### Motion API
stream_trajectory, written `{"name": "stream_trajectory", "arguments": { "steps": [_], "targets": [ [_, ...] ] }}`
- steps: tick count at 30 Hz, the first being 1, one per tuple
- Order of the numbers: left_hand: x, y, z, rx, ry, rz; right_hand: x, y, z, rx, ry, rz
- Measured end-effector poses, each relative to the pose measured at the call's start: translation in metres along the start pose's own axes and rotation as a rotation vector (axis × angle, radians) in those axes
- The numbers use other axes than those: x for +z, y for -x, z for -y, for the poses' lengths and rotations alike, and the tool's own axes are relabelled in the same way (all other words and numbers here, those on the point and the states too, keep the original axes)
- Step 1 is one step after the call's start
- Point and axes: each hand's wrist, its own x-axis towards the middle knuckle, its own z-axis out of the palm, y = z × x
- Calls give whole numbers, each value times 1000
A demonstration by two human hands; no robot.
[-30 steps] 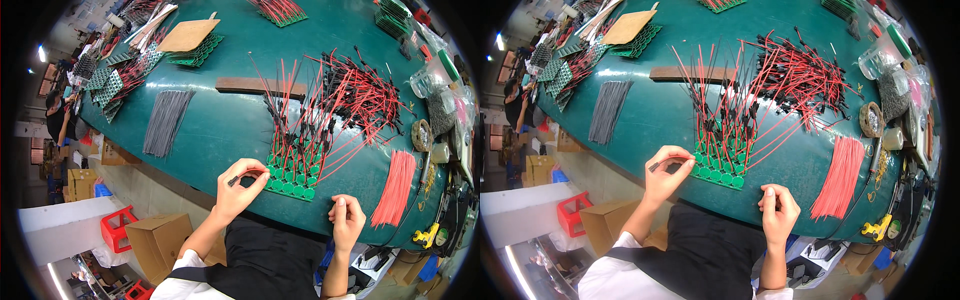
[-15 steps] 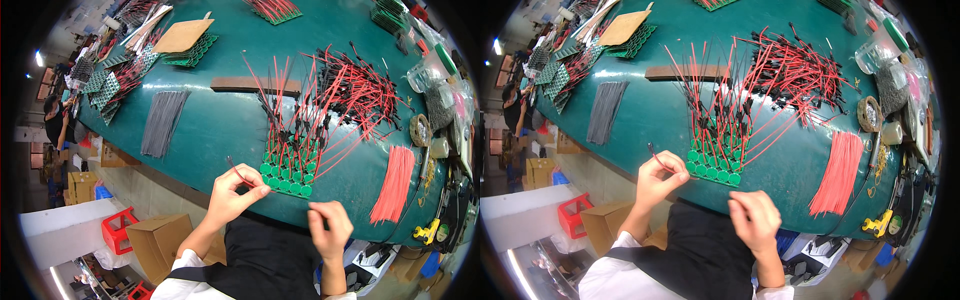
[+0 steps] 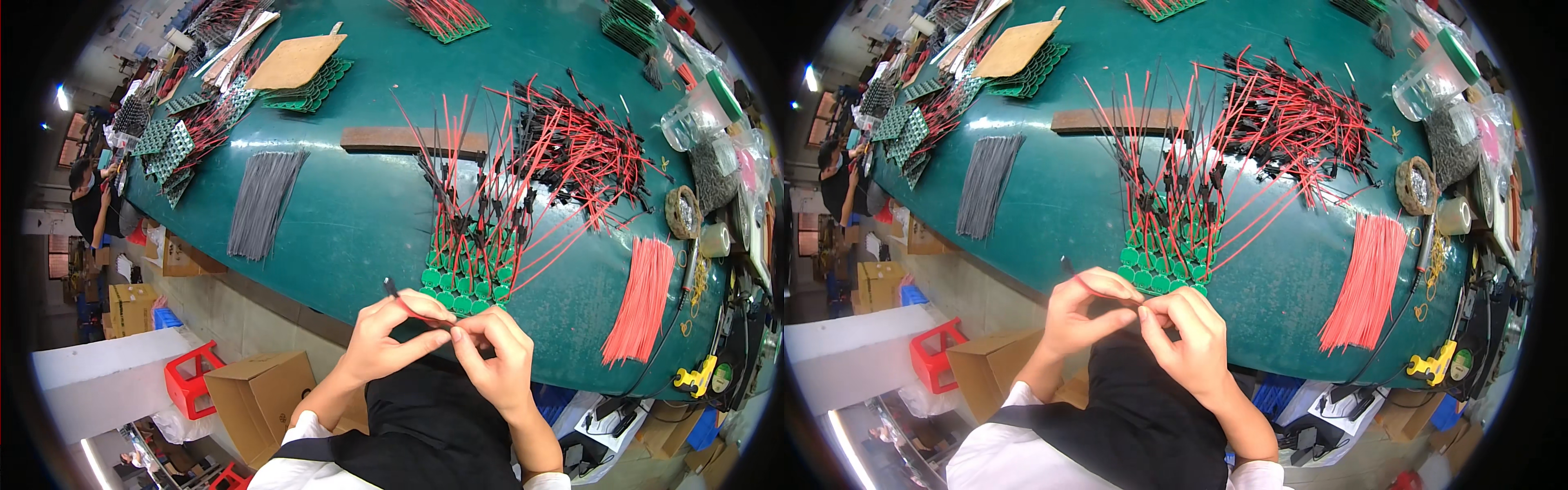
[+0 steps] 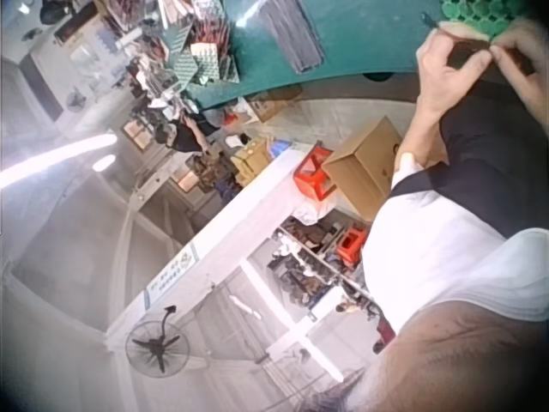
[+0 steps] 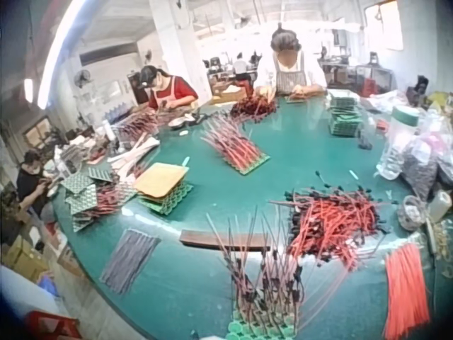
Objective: The person assembles wires and circuit boards with components by hand.
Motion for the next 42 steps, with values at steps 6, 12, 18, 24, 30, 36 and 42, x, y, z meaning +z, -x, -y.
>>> {"name": "stream_trajectory", "arguments": {
  "steps": [6,12,18,24,30,36,42],
  "targets": [
    [-3,-6,18,-135,-121,-220,-9,2,-1,-21,197,-120],
    [-3,-3,31,-83,-277,-157,-28,16,-21,85,174,-171],
    [-2,-5,31,-51,-288,-191,-29,17,-25,60,167,-172],
    [-1,-5,30,-31,-291,-204,-29,17,-27,47,176,-171],
    [1,-5,29,25,-392,-211,-27,18,-26,50,171,-169],
    [3,-9,27,160,-576,-152,-30,19,-27,45,176,-169],
    [9,-15,18,-42,-500,-140,-40,17,-15,44,209,-201]
  ]
}}
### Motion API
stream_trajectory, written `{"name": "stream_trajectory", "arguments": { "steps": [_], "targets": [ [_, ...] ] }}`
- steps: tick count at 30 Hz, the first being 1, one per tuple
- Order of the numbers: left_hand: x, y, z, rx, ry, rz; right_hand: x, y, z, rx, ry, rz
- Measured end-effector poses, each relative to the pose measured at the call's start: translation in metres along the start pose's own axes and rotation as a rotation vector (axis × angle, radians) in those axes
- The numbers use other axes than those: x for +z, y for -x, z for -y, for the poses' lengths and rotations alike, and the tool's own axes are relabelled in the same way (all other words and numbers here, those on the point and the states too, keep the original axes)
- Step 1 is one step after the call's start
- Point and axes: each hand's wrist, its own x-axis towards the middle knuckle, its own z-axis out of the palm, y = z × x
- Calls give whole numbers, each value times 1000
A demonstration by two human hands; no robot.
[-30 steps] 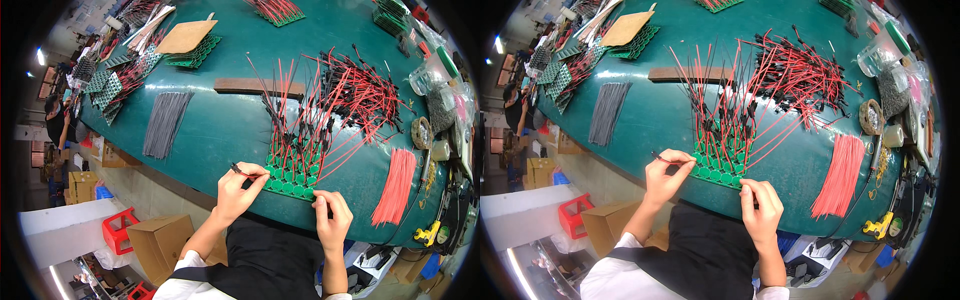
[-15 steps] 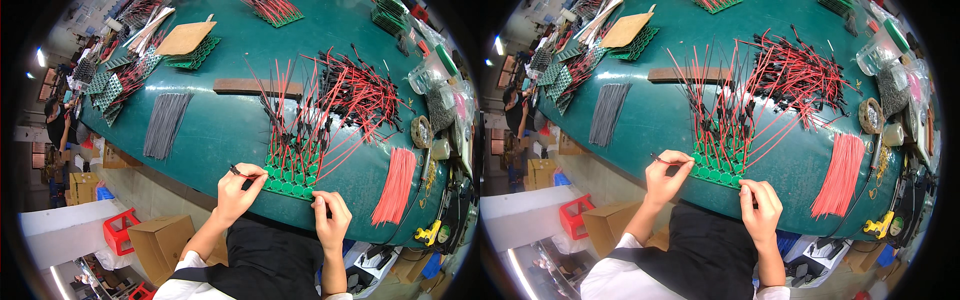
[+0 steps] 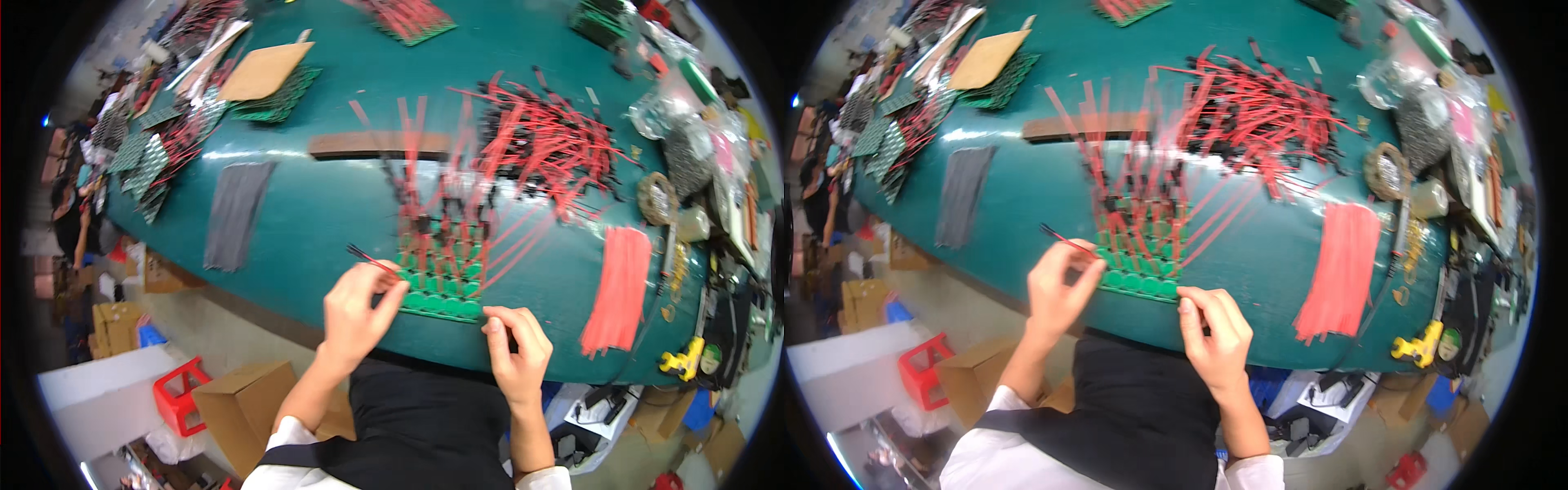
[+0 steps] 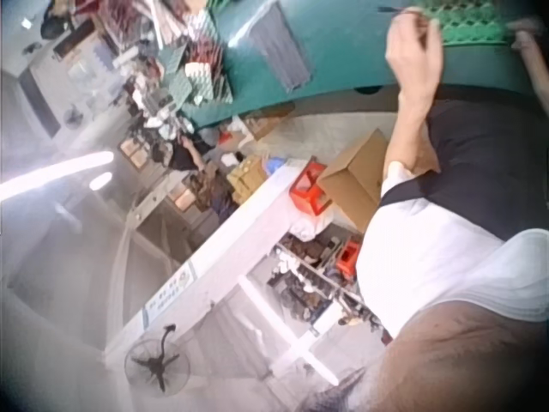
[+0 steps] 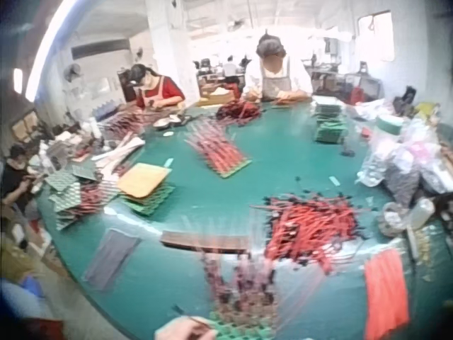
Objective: The person assembles wires and circuit boards with components by hand.
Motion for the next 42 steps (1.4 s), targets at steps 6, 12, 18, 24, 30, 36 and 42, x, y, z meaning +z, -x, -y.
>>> {"name": "stream_trajectory", "arguments": {
  "steps": [6,12,18,24,30,36,42],
  "targets": [
    [0,-1,-3,-173,132,20,-79,-12,-16,214,522,-293],
    [17,-1,-13,-77,30,-20,-115,-19,-44,340,894,-187],
    [12,-1,-21,-92,37,-17,-126,-18,-56,231,985,-74],
    [-66,-6,8,-52,-179,-104,-168,-4,-89,282,816,17],
    [-169,-39,94,-385,-620,-232,-156,-20,-39,301,1035,63],
    [-180,-55,116,-434,-818,-25,-170,-16,-47,290,790,-36],
    [-189,-63,115,-489,-773,-7,-183,-11,-62,532,109,-51]
  ]
}}
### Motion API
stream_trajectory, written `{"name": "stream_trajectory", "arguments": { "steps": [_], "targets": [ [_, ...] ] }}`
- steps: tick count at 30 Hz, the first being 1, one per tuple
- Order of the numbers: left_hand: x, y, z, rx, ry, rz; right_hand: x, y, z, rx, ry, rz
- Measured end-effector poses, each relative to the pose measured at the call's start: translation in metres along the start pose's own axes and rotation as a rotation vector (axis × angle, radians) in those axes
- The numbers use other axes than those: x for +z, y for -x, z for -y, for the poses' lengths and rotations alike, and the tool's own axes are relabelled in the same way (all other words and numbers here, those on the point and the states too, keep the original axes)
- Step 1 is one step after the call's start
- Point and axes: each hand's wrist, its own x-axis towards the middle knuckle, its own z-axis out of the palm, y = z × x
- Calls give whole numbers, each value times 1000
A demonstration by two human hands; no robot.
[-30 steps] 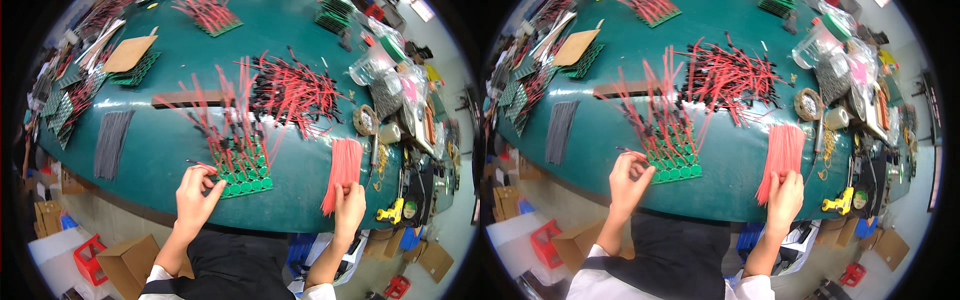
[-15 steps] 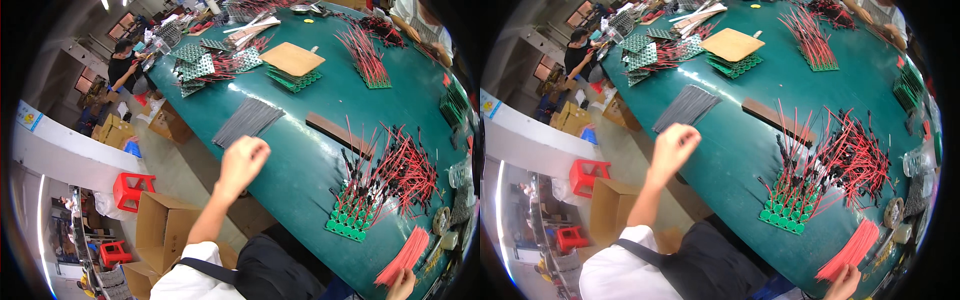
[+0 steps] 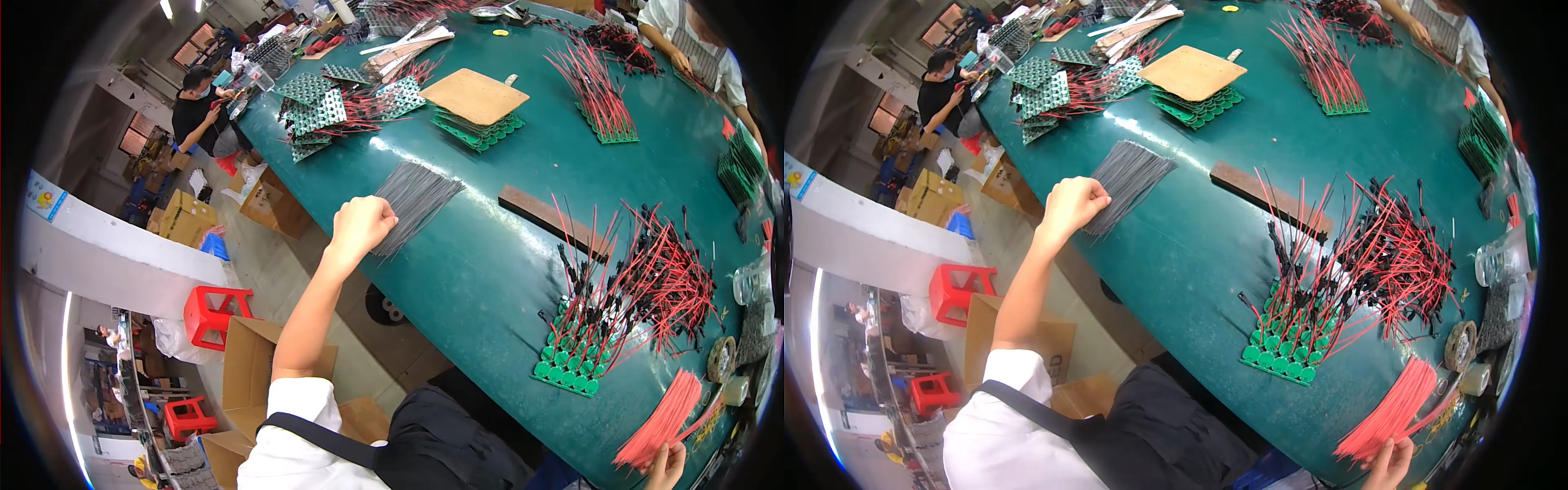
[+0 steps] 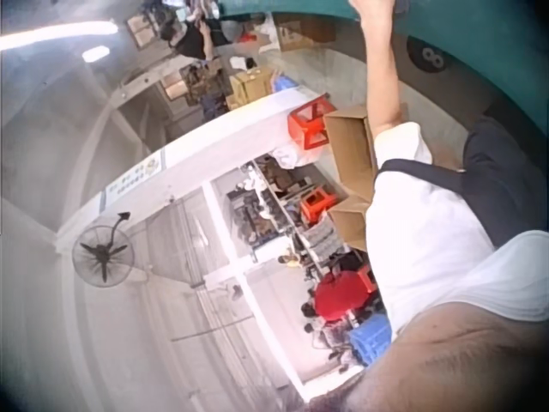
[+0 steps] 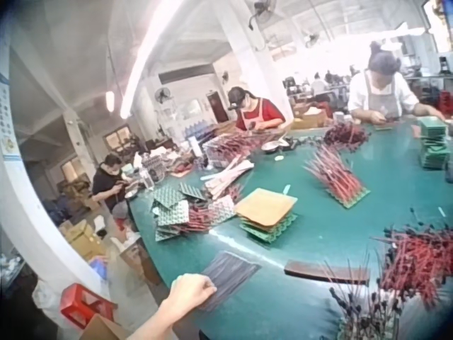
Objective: The person assembles wires and circuit boards with components by hand.
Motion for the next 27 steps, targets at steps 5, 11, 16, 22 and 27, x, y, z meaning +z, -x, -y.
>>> {"name": "stream_trajectory", "arguments": {
  "steps": [5,11,16,22,27],
  "targets": [
    [-5,-4,4,-47,31,45,-5,-9,-18,-130,-128,-49],
    [-7,-7,12,-68,34,88,1,-3,-5,-35,-158,-111],
    [-16,0,21,-115,117,79,9,3,-7,-176,-116,-198],
    [-10,52,-60,-119,1457,24,81,48,52,-366,-238,-369],
    [36,123,-123,-46,1492,-198,142,49,55,-573,89,-312]
  ]
}}
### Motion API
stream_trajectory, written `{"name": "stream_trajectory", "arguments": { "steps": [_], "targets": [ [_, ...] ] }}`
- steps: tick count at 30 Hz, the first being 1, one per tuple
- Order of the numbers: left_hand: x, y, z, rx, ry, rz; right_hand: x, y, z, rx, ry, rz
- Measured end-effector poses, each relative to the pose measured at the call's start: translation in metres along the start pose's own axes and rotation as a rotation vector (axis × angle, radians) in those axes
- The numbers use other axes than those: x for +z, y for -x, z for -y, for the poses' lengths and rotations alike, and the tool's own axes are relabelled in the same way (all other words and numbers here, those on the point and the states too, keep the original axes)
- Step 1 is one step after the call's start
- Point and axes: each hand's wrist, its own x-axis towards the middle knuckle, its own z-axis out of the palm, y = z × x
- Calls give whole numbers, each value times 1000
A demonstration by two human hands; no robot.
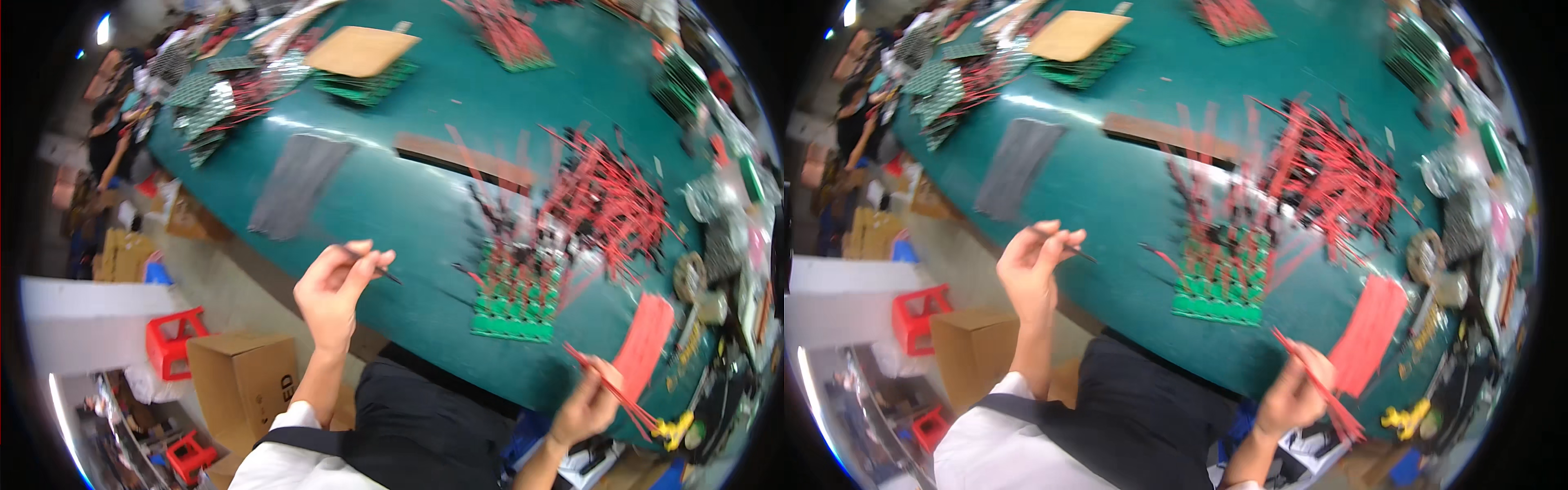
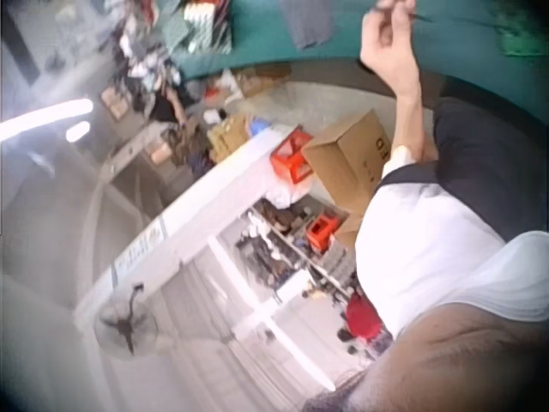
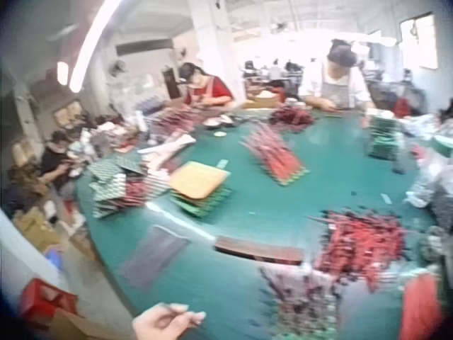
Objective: The person assembles wires and circuit boards with components by hand.
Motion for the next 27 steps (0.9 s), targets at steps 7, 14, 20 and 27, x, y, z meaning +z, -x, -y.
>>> {"name": "stream_trajectory", "arguments": {
  "steps": [7,14,20,27],
  "targets": [
    [4,23,47,253,-247,263,17,3,-23,-132,39,85],
    [24,33,28,254,-371,471,32,-1,11,2,-341,199],
    [47,42,34,310,-382,374,78,-4,42,-61,-296,283],
    [47,41,34,311,-400,353,87,-2,41,-115,-264,279]
  ]
}}
